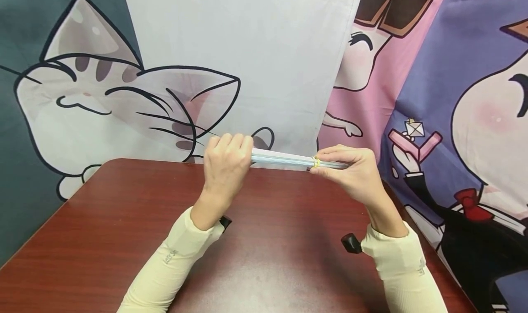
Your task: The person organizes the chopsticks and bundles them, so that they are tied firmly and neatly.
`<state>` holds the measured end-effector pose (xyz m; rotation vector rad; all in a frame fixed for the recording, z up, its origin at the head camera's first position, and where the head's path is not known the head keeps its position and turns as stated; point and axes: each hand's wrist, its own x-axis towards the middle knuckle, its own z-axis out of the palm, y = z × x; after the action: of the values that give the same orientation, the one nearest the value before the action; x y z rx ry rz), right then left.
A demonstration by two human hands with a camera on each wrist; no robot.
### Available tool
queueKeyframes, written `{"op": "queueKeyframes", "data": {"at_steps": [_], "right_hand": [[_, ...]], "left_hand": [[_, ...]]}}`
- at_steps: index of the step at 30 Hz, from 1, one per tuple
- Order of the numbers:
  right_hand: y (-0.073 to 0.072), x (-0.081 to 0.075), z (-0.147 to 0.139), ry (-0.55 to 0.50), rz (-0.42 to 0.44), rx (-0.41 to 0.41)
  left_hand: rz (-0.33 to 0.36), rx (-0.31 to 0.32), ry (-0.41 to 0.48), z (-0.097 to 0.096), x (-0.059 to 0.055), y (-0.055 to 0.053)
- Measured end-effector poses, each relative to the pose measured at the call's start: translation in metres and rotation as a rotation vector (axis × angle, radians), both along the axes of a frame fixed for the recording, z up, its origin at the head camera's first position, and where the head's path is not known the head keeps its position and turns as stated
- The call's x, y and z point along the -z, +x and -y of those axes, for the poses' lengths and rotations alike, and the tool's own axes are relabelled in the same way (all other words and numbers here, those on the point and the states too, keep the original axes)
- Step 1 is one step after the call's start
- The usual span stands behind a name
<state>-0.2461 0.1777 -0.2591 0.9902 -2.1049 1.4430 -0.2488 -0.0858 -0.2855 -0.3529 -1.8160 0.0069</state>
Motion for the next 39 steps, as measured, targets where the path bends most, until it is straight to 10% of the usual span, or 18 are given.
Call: {"op": "queueKeyframes", "data": {"at_steps": [25, 36, 39], "right_hand": [[-0.001, -0.02, 0.002, 0.072, 0.019, -0.056], [0.006, -0.039, -0.018, 0.278, 0.378, 0.135], [0.007, -0.043, -0.024, 0.3, 0.441, 0.078]], "left_hand": [[-0.012, 0.014, 0.044, -0.008, 0.005, 0.003], [-0.063, 0.008, 0.022, -0.014, 0.005, 0.007], [-0.054, 0.011, 0.023, -0.016, 0.005, 0.009]]}}
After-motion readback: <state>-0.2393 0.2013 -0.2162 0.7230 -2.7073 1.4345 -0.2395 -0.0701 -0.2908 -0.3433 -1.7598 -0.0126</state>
